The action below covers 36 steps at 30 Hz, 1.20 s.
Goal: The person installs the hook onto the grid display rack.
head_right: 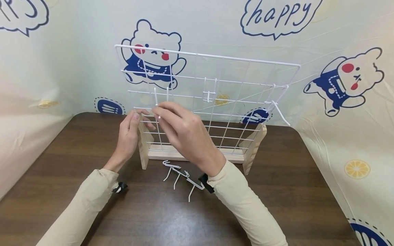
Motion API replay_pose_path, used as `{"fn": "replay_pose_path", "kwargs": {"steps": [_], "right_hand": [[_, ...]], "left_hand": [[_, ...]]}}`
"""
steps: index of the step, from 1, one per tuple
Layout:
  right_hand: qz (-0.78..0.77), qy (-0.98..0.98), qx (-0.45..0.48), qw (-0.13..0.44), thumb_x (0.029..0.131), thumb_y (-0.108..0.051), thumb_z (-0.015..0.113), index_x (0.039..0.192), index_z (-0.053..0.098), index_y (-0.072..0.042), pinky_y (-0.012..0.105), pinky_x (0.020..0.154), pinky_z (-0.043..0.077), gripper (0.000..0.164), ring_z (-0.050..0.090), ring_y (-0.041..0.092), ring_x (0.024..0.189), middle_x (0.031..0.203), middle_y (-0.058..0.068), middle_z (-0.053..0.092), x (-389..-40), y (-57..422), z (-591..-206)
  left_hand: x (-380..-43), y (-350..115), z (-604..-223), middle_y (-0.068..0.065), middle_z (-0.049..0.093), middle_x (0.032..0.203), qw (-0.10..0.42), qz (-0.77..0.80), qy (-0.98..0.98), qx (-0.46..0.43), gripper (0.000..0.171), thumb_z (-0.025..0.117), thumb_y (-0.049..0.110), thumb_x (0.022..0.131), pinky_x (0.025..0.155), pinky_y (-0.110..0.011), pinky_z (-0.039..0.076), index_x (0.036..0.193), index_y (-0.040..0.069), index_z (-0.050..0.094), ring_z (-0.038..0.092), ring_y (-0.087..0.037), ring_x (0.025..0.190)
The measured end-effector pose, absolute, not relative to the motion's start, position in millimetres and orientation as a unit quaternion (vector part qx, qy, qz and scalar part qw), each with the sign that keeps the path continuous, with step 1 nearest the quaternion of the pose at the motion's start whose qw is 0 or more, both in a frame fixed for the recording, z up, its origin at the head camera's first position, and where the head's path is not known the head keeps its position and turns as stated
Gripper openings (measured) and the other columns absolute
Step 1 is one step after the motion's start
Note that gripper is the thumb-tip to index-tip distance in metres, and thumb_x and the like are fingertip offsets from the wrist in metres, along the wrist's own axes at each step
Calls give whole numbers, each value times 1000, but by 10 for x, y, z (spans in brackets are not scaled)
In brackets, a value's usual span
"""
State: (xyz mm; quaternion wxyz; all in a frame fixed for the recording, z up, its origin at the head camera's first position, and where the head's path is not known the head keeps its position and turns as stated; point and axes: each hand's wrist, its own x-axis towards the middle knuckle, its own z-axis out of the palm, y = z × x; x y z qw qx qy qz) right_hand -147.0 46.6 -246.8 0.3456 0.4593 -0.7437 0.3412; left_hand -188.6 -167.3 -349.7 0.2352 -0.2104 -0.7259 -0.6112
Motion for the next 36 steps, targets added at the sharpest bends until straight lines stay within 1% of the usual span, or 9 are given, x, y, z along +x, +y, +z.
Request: {"fn": "replay_pose_path", "kwargs": {"steps": [5,14,19,21,23,26,29,33,36], "right_hand": [[338,-747,454,348,96,-2,63,112,72,2,25,89,53,19,67,20,104,112,14,69,-1500,459,-2477],[331,-754,457,337,95,-2,64,113,72,1,26,91,52,19,66,20,104,112,14,69,-1501,428,-2518],[316,-759,464,330,94,-1,66,113,72,1,26,92,52,20,66,21,103,112,14,68,-1491,391,-2560],[306,-761,466,332,93,0,66,112,72,1,27,92,52,20,66,22,103,113,14,68,-1491,375,-2586],[295,-764,466,334,93,0,66,113,72,1,28,95,51,21,66,24,106,115,15,68,-1485,361,-2612],[284,-768,465,335,92,1,66,117,70,2,28,101,48,25,64,26,114,121,18,66,-1485,354,-2675],[283,-771,463,333,93,0,64,124,66,3,28,104,44,31,61,27,121,128,19,63,-1466,355,-2728],[278,-777,457,331,95,-3,63,136,57,3,29,103,46,42,57,25,128,139,18,57,-1415,379,-2790],[277,-782,449,332,94,-3,63,142,51,2,30,102,47,49,55,23,129,145,17,51,-1388,427,-2838]], "left_hand": [[-1793,-1633,-3374,-30,62,81,237,-606,-729,-213,32,33,10,109,76,-24,46,113,-13,55,63,-46,79],[-1803,-1641,-3386,-31,62,82,230,-611,-725,-218,33,33,13,109,74,-26,47,114,-11,55,62,-48,80],[-1800,-1649,-3387,-30,62,82,232,-609,-727,-217,31,33,12,109,69,-38,50,113,-9,56,63,-46,79],[-1796,-1647,-3384,-27,63,81,234,-606,-729,-214,30,33,12,109,69,-38,50,112,-7,56,64,-41,79],[-1792,-1645,-3380,-26,63,81,233,-606,-729,-215,30,33,12,109,70,-34,51,113,-8,56,65,-39,79],[-1789,-1643,-3374,-27,63,81,231,-607,-729,-215,31,33,12,109,73,-27,50,113,-9,56,64,-41,79],[-1784,-1643,-3370,-31,62,83,228,-609,-728,-217,31,33,12,109,75,-25,50,114,-8,56,62,-46,80],[-1779,-1644,-3367,-32,62,83,229,-608,-729,-214,31,33,12,109,76,-24,51,114,-7,56,62,-47,80],[-1779,-1648,-3366,-32,62,83,229,-611,-727,-213,31,33,12,109,77,-25,51,114,-9,56,62,-47,80]]}}
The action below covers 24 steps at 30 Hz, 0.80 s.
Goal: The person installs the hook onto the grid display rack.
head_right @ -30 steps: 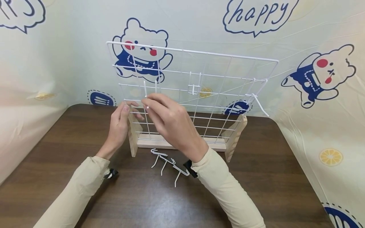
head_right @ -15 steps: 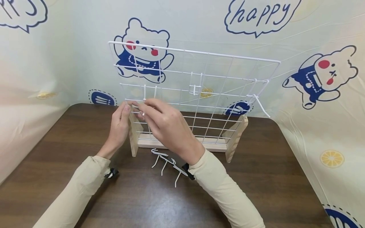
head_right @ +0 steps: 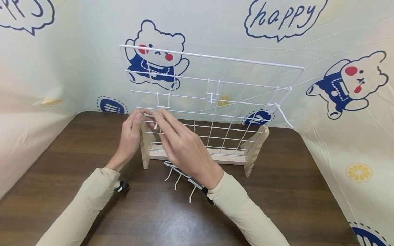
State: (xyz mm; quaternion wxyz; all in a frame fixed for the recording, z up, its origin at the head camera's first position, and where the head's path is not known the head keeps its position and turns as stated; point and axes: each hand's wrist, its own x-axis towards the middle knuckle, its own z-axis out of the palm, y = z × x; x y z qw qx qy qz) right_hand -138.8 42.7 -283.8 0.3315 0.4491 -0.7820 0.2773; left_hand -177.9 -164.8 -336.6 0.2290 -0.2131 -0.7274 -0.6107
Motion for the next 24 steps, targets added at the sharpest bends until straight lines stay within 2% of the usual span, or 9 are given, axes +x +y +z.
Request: {"fn": "replay_pose_path", "kwargs": {"steps": [3,8,14,17,24], "right_hand": [[283,-785,437,335,93,-3,64,142,49,2,30,98,49,51,59,21,124,146,16,50,-1380,505,-2881],[285,-787,428,339,93,-2,64,138,54,1,32,95,51,46,61,21,118,139,16,56,-1379,618,-2930],[278,-786,430,347,92,0,62,129,61,1,33,96,51,36,62,23,116,127,15,62,-1353,704,-2988],[269,-790,430,345,93,-1,62,126,63,0,32,97,50,33,62,23,115,126,14,63,-1322,749,-3015],[248,-802,428,334,92,0,63,123,65,-1,33,95,51,32,64,23,113,122,13,65,-1271,855,-3102]], "left_hand": [[-1786,-1639,-3366,-31,62,82,230,-612,-726,-213,32,33,12,109,79,-25,51,114,-10,56,62,-47,80],[-1792,-1641,-3374,-29,63,81,239,-604,-731,-210,32,33,13,109,79,-30,50,112,-9,57,64,-43,79],[-1788,-1641,-3374,-30,62,80,240,-606,-729,-211,32,33,12,109,78,-25,47,112,-11,56,63,-47,79],[-1852,-1663,-3453,-30,63,80,239,-609,-726,-210,32,33,13,109,77,-25,47,113,-8,57,63,-47,79],[-1998,-1711,-3644,-22,65,80,242,-612,-724,-207,34,34,21,110,74,-29,49,116,-1,59,66,-35,78]]}}
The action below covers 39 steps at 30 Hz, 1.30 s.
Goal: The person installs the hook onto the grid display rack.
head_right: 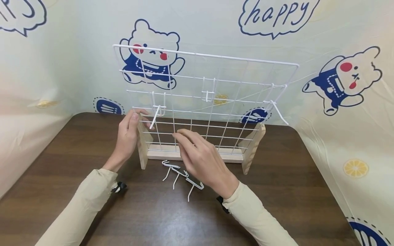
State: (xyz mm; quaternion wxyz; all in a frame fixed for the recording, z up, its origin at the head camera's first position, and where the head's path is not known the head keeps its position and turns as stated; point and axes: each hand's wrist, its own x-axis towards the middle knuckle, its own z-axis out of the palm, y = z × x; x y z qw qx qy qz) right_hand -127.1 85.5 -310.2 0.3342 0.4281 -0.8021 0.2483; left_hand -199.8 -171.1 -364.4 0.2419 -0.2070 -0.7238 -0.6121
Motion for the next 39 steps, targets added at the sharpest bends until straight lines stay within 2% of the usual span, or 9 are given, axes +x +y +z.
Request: {"fn": "replay_pose_path", "kwargs": {"steps": [5,10,14,23,32,39], "right_hand": [[239,-806,433,325,91,0,64,123,65,-1,34,95,52,32,64,24,111,122,13,65,-1257,914,-3155],[236,-808,437,317,92,-1,64,122,66,-1,35,92,53,31,65,24,111,121,13,66,-1220,964,-3196],[247,-808,440,303,92,-2,64,121,66,-2,35,89,54,29,66,23,108,119,12,66,-1179,1005,-3242],[261,-811,448,271,96,-5,60,119,67,-3,32,96,51,25,65,21,110,118,9,67,-1067,1075,-3343],[267,-814,454,247,99,-9,56,118,68,-4,31,94,52,23,66,18,108,115,7,68,-989,1131,-3453],[274,-816,456,224,97,-6,58,115,69,-5,27,92,52,20,66,14,105,113,4,68,-976,1169,-3541]], "left_hand": [[-1978,-1706,-3638,-20,65,81,241,-615,-723,-203,34,34,21,110,70,-29,50,116,-1,58,67,-25,77],[-1888,-1670,-3516,-25,64,81,238,-612,-726,-204,34,33,17,109,73,-28,50,114,-8,56,66,-28,76],[-1807,-1634,-3407,-19,64,80,236,-606,-732,-201,35,32,15,109,74,-29,50,113,-10,55,66,-29,77],[-1790,-1611,-3379,-11,65,78,237,-601,-736,-203,32,33,14,109,76,-29,49,113,-8,55,66,-27,77],[-1988,-1687,-3627,-25,65,82,237,-606,-730,-206,33,32,19,110,75,-29,49,117,-3,56,65,-40,79],[-2000,-1704,-3652,-17,66,81,238,-613,-724,-209,35,34,26,110,69,-30,52,117,2,59,66,-33,78]]}}
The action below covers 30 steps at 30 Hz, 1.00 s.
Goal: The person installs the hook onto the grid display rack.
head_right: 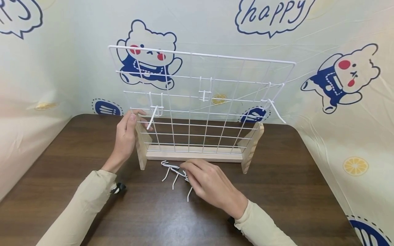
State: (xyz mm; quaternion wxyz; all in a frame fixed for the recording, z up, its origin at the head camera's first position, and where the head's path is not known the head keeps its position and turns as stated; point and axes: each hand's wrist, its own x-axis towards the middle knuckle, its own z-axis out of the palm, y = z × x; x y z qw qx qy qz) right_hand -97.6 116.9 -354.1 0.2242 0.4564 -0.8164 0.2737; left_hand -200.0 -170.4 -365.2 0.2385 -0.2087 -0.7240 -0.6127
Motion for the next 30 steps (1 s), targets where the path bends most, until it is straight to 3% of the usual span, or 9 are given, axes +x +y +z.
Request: {"fn": "replay_pose_path", "kwargs": {"steps": [5,16,25,30], "right_hand": [[270,-821,459,205,95,-4,62,110,69,-8,24,83,54,17,66,8,96,104,0,70,-995,1216,-3580],[259,-836,465,135,91,0,66,105,70,-8,18,73,53,16,64,2,83,96,-2,70,-959,1168,-3697],[198,-882,428,1,95,-6,63,110,71,-7,21,74,53,17,63,2,86,99,-2,68,-886,1112,-3789],[178,-883,434,-18,94,-3,63,106,71,-7,20,71,53,15,62,2,82,95,0,66,-882,1100,-3831]], "left_hand": [[-1998,-1703,-3661,-21,65,81,238,-613,-725,-206,35,34,27,110,65,-34,53,116,1,58,65,-39,79],[-2004,-1700,-3649,-18,66,80,240,-613,-724,-207,34,35,25,109,64,-35,51,117,1,59,66,-34,78],[-1956,-1676,-3600,-26,64,81,238,-610,-728,-205,35,33,19,109,69,-29,51,117,-7,55,65,-38,78],[-1904,-1642,-3532,-28,62,80,245,-607,-726,-209,33,33,16,109,78,-27,48,115,-9,54,63,-42,78]]}}
